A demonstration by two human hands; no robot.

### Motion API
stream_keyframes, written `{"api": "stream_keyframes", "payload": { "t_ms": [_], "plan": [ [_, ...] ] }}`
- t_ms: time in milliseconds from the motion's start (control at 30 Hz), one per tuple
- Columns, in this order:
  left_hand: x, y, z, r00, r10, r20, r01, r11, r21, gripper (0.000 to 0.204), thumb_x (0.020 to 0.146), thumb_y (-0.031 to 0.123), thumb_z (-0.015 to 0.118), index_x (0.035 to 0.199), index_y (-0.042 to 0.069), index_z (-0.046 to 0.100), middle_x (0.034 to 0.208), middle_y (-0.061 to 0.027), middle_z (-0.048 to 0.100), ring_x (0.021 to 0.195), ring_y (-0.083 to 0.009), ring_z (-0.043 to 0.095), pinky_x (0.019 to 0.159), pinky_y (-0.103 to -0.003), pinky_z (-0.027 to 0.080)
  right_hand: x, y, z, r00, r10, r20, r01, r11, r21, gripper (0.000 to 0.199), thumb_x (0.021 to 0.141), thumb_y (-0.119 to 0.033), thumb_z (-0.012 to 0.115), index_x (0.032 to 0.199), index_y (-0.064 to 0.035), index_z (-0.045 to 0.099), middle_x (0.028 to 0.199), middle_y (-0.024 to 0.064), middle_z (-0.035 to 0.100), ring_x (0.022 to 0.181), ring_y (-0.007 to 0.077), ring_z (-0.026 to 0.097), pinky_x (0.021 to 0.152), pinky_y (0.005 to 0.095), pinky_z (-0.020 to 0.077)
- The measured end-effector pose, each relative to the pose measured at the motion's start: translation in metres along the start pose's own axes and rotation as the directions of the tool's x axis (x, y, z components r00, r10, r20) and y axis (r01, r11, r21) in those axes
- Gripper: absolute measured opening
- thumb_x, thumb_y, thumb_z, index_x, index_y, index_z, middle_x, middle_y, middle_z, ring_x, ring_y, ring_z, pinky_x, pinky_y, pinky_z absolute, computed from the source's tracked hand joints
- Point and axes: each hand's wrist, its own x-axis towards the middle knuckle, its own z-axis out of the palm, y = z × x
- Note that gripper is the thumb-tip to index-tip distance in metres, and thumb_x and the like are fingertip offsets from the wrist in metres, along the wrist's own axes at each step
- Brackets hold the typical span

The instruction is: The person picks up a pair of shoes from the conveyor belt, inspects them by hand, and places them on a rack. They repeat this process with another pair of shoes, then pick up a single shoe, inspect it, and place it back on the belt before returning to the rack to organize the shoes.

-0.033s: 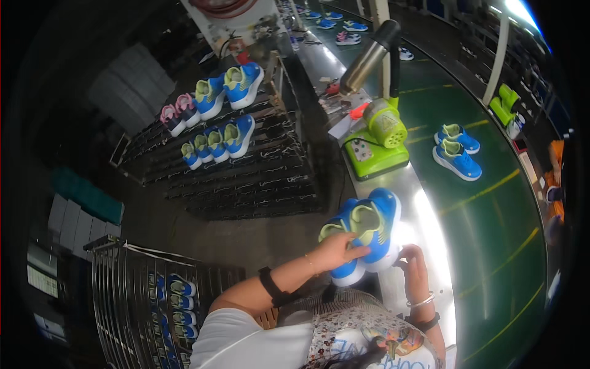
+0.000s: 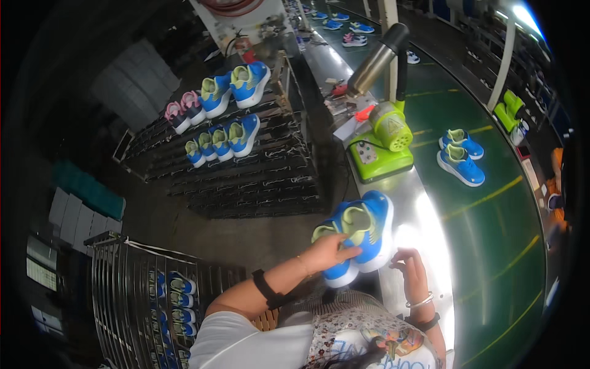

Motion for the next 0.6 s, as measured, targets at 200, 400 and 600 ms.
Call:
{"api": "stream_keyframes", "payload": {
  "t_ms": [200,400,600],
  "plan": [
    [-0.04,-0.076,-0.086,0.909,-0.136,-0.395,0.2,0.971,0.128,0.057,0.068,0.044,0.068,0.103,0.0,0.058,0.092,-0.0161,0.062,0.084,-0.0242,0.061,0.074,-0.032,0.046,0.043,0.011,0.008,0.974,0.215,0.068,-0.183,0.93,-0.32,0.023,0.089,-0.019,0.048,0.078,0.0,0.055,0.061,0.0016,0.051,0.057,0.0089,0.047,0.056,0.0215,0.0388],
    [-0.004,-0.103,-0.182,0.778,0.1,-0.621,0.336,0.768,0.545,0.056,0.06,0.053,0.068,0.091,0.007,0.063,0.086,-0.0118,0.058,0.081,-0.0274,0.058,0.07,-0.037,0.046,0.073,0.031,0.017,0.958,0.284,-0.052,-0.286,0.911,-0.297,0.025,0.088,-0.018,0.049,0.07,-0.0017,0.054,0.054,0.0013,0.048,0.05,0.0089,0.044,0.05,0.0212,0.036],
    [0.098,-0.132,-0.286,0.801,0.256,-0.541,0.247,0.681,0.689,0.056,0.057,0.053,0.068,0.093,0.01,0.063,0.087,-0.0114,0.057,0.082,-0.028,0.057,0.07,-0.036,0.047,0.105,0.048,0.027,0.942,0.161,-0.296,-0.232,0.946,-0.225,0.031,0.089,-0.022,0.047,0.065,-0.0028,0.053,0.05,0.0002,0.045,0.047,0.008,0.042,0.047,0.0214,0.0339]
  ]
}}
